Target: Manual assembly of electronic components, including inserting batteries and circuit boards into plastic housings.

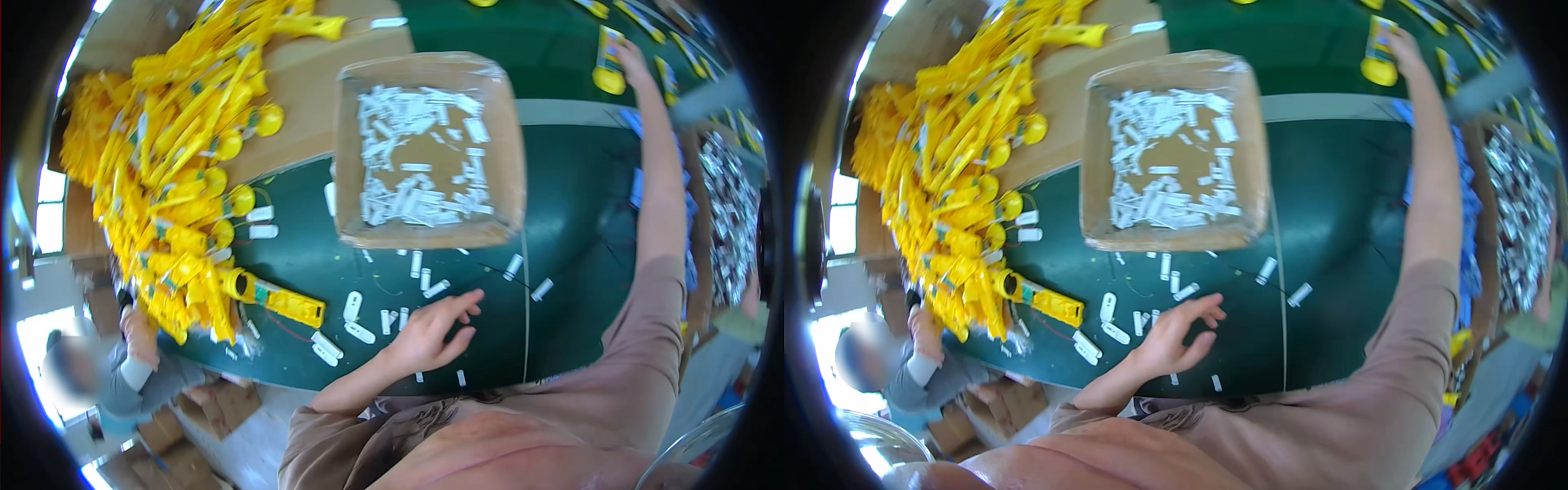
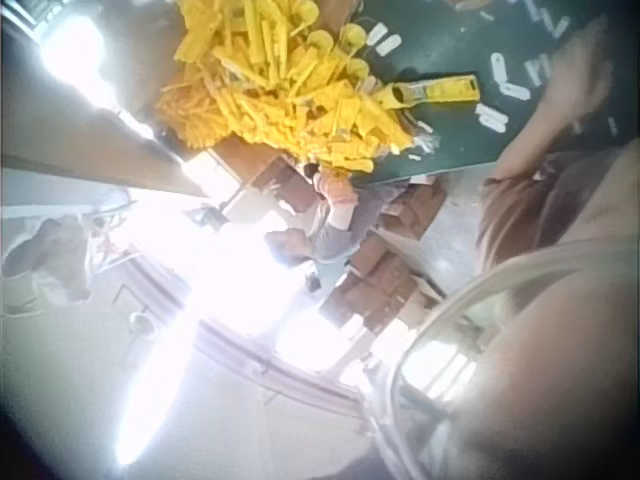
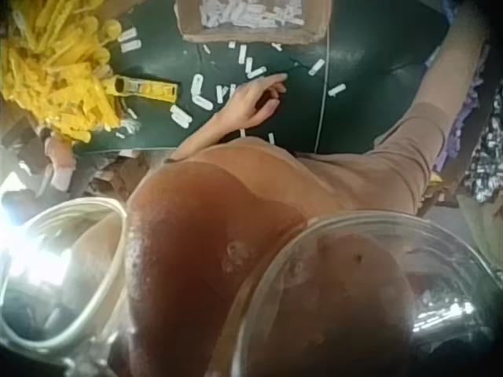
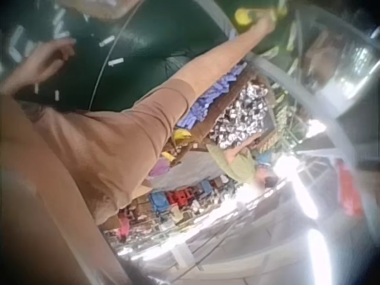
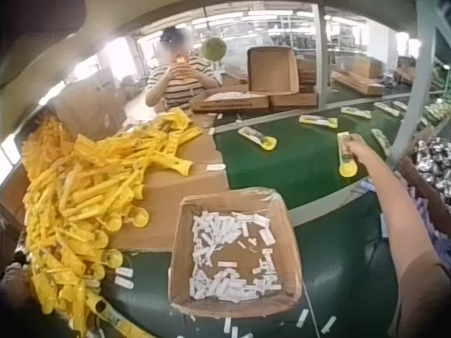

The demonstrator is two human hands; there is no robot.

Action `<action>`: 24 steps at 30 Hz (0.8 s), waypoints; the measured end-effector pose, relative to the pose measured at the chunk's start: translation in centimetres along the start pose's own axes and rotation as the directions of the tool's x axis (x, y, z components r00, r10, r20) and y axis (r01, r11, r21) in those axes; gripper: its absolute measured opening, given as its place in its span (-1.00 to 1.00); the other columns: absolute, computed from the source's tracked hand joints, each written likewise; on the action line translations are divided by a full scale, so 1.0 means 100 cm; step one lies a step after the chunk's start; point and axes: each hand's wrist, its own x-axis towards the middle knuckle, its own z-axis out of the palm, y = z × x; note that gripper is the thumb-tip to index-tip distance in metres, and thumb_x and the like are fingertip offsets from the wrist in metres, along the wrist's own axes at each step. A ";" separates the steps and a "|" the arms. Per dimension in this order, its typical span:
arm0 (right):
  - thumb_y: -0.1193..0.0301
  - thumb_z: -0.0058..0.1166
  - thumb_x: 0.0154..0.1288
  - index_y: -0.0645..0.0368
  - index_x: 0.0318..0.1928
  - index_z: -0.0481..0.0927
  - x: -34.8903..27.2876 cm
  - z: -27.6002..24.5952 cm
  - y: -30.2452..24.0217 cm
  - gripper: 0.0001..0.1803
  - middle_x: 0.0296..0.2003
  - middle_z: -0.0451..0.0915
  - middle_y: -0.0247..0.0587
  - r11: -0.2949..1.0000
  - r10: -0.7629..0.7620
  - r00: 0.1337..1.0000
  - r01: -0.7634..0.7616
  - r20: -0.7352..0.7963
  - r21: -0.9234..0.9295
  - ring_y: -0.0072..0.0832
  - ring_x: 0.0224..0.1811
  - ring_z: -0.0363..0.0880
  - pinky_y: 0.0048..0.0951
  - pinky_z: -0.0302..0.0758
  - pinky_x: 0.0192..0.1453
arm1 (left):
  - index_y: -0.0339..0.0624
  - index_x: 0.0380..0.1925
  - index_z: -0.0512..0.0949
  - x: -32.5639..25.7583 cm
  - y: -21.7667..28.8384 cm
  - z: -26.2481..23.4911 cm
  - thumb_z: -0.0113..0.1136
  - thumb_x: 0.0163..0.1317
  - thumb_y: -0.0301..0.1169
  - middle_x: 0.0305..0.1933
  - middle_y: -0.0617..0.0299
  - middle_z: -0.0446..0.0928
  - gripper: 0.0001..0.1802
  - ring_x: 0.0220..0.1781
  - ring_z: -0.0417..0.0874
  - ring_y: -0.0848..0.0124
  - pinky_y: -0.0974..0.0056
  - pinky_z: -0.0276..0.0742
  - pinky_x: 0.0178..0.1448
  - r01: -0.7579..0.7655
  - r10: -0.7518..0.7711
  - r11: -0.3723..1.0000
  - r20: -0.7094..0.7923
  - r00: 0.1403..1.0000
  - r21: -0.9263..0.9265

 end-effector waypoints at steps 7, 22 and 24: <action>-0.10 -0.17 0.31 0.36 -0.13 0.52 0.068 -0.054 0.015 -0.34 -0.32 0.59 -0.06 0.663 -0.068 0.989 0.142 0.130 -0.735 -0.36 -0.22 0.55 -0.40 0.42 -0.07 | -0.31 0.13 0.30 0.002 0.005 -0.005 0.14 0.04 -0.60 -0.29 0.09 0.51 -0.43 -0.34 0.58 0.22 0.24 0.56 -0.24 -0.074 0.074 0.997 -0.068 0.995 0.009; 0.35 -0.03 0.30 0.12 -0.04 0.52 -0.381 0.026 -0.133 -0.74 -0.27 0.56 -0.21 0.458 -0.487 0.836 0.492 0.253 -0.740 -0.39 -0.23 0.56 -0.44 0.44 -0.10 | -0.32 0.11 0.32 -0.057 0.037 -0.052 0.05 0.03 -0.68 -0.02 -0.03 0.43 -0.45 -0.15 0.53 0.25 0.24 0.43 0.02 -0.047 0.096 0.899 -0.092 0.991 0.436; 0.26 -0.02 0.28 0.08 -0.05 0.53 -0.418 -0.039 -0.097 -0.71 -0.16 0.55 -0.15 0.350 -0.639 0.764 0.395 0.092 -0.849 -0.19 -0.08 0.51 -0.31 0.43 -0.02 | -0.31 0.12 0.33 -0.040 0.043 -0.054 0.12 0.04 -0.62 0.00 -0.06 0.43 -0.45 -0.10 0.53 0.16 0.20 0.45 0.02 -0.132 0.135 0.857 0.030 0.990 0.498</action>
